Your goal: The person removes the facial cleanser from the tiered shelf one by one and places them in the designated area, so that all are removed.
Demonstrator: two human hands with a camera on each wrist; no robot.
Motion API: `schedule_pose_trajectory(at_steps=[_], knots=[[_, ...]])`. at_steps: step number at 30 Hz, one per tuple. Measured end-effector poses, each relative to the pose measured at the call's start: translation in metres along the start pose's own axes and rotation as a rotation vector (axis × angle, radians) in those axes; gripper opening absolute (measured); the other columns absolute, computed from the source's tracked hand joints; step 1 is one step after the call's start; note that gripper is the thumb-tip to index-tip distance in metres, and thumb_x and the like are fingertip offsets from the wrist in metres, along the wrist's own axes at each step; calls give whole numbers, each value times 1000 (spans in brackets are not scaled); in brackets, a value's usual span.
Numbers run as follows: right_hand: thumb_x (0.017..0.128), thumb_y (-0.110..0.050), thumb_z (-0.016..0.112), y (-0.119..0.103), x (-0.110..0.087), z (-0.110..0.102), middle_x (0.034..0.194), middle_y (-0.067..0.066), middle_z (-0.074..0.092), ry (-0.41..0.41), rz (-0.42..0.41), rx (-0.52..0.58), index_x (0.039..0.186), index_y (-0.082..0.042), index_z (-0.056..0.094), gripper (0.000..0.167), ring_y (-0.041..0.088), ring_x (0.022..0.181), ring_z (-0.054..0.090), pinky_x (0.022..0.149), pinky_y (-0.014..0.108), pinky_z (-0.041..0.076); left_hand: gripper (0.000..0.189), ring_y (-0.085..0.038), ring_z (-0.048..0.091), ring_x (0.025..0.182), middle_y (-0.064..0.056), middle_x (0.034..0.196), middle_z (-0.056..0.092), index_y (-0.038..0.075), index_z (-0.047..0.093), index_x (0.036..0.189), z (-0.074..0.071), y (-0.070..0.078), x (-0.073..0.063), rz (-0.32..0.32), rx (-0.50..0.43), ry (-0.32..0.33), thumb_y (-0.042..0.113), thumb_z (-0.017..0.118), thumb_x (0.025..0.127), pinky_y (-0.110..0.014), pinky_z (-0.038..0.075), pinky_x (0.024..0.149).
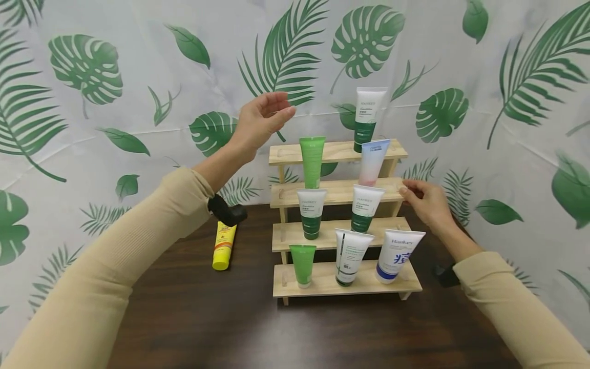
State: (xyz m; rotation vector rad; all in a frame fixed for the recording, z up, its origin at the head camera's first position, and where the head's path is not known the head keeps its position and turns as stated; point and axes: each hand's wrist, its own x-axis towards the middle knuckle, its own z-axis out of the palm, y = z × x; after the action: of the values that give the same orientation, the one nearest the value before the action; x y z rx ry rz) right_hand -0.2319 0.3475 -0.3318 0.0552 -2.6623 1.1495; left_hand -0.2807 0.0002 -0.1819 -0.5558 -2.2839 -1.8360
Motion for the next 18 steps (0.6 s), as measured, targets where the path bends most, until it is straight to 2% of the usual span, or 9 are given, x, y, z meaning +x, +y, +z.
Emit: schedule_pose_trajectory(at_steps=[2,8,12,18], knots=[[99,-28,46,0,0,0,120,31,53,-1,3,-3,132,12,44,52,-17,73,45,63,2,43,43,-13,56,114,-4,126,59,12,55,129,8,7,5,0,2,-20,24,66,88,-20,47,91],[99,-29,46,0,1,-1,119,30,53,-2,-1,0,131,11,45,52,-15,73,46,64,4,45,45,-11,56,113,0,125,59,16,55,129,30,25,17,-57,2,-44,23,69,87,-17,47,88],[99,-30,45,-1,0,-1,120,30,53,-6,4,1,132,11,44,52,-15,73,46,63,2,43,47,-9,55,114,1,126,58,16,54,130,42,29,23,-80,22,-55,24,69,86,-15,47,87],[99,-29,45,-1,-2,-1,119,30,54,-3,5,5,132,10,45,51,-14,74,47,64,2,44,46,-9,55,114,0,128,57,16,54,130,58,32,30,-69,64,-76,23,69,87,-15,47,86]])
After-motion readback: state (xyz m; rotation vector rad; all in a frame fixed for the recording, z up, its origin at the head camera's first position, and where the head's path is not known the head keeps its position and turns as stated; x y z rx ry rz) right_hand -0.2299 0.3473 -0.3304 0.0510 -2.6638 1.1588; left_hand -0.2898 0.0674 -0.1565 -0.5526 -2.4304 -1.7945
